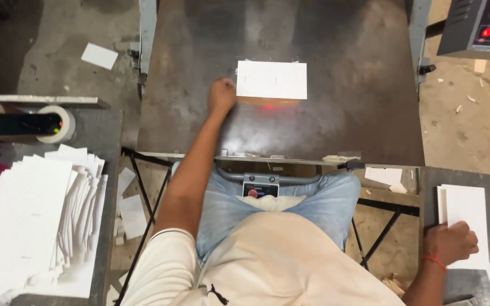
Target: The recorder is operating a large press machine to stamp or fold paper products, including loading paper and applying tape.
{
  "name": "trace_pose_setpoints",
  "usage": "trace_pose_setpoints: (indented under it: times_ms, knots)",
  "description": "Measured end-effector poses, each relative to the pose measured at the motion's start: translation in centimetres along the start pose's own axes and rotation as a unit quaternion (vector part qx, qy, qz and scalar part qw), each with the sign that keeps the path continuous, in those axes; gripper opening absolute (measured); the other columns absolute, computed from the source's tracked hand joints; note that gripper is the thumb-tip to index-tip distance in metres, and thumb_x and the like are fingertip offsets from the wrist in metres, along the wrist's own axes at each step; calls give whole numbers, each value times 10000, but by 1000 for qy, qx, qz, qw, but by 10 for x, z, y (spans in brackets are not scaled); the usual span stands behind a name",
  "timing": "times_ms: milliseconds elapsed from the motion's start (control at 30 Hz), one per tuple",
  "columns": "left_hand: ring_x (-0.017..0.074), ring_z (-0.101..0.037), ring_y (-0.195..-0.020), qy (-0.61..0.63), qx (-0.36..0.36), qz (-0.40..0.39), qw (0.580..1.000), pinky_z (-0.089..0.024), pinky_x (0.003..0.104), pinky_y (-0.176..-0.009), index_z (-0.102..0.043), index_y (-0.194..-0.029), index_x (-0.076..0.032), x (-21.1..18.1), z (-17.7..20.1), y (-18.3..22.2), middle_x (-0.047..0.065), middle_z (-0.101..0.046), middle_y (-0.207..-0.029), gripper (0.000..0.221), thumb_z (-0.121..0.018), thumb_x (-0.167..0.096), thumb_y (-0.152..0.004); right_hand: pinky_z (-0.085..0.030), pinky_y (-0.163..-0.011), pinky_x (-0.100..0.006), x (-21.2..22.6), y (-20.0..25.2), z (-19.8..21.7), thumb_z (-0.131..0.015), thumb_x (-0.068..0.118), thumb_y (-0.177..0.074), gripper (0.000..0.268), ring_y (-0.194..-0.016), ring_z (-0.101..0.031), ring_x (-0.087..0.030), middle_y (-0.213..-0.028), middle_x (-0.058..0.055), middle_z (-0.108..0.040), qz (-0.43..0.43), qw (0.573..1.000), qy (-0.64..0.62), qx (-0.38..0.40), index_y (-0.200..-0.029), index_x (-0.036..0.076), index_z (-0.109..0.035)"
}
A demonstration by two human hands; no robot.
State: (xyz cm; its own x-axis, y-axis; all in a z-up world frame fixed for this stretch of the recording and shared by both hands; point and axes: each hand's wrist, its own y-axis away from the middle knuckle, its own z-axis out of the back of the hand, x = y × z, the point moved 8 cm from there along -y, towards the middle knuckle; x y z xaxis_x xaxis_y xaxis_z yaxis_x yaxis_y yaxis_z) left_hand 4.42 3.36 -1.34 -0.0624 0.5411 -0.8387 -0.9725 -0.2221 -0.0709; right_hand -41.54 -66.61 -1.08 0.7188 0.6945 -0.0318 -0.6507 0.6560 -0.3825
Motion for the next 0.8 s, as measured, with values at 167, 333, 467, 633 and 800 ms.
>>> trace_pose_setpoints:
  times_ms: [167, 333, 467, 633, 800]
  knots:
    - [379, -577, -1158, -144, -41, 157, 976, -451, 510, -971, -761, -1036, -107, -31, -5, 24, 166, -643, -1205, 292, -740, -271, -795, -543, -771, -409, -20, -29, 21, -497, -36, -873, 271, -874, -677, -347, -953, -217, -694, 89, 992, -90, -23, -1043, 2, -705]
    - [363, -454, -1324, -124, -17, 269, 955, -367, 552, -1071, -738, -1105, -145, -55, -13, 30, 146, -532, -1366, 318, -741, -252, -805, -488, -721, -372, 57, -54, 78, -477, -140, -912, 218, -791, -648, -272, -892, -174, -677, 114, 968, -203, -92, -981, -42, -659]
    - [358, -433, -1336, -123, -41, 291, 948, -348, 548, -1094, -615, -1248, -71, -44, -35, 26, 166, -489, -1395, 510, -773, -202, -780, -424, -647, -370, 165, -68, 83, -570, -47, -1133, 162, -800, -592, -226, -865, -141, -636, 149, 932, -321, -79, -1042, -23, -702]
    - [358, -425, -1347, -124, -42, 305, 943, -349, 531, -1099, -545, -1310, -8, -44, -35, 25, 192, -457, -1418, 602, -778, -185, -783, -524, -924, -430, 334, -36, 111, -440, -5, -1101, 327, -1019, -659, -336, -1153, -195, -694, 299, 855, -418, -70, -1345, -9, -657]
    - [363, -408, -1358, -95, -44, 334, 937, -337, 536, -1099, -524, -1368, -23, -45, -30, 21, 207, -450, -1425, 648, -773, -181, -791, -495, -1067, -449, 452, -1, 61, -458, -20, -1032, 339, -1217, -630, -381, -1350, -218, -670, 327, 809, -487, 39, -1317, 4, -640]
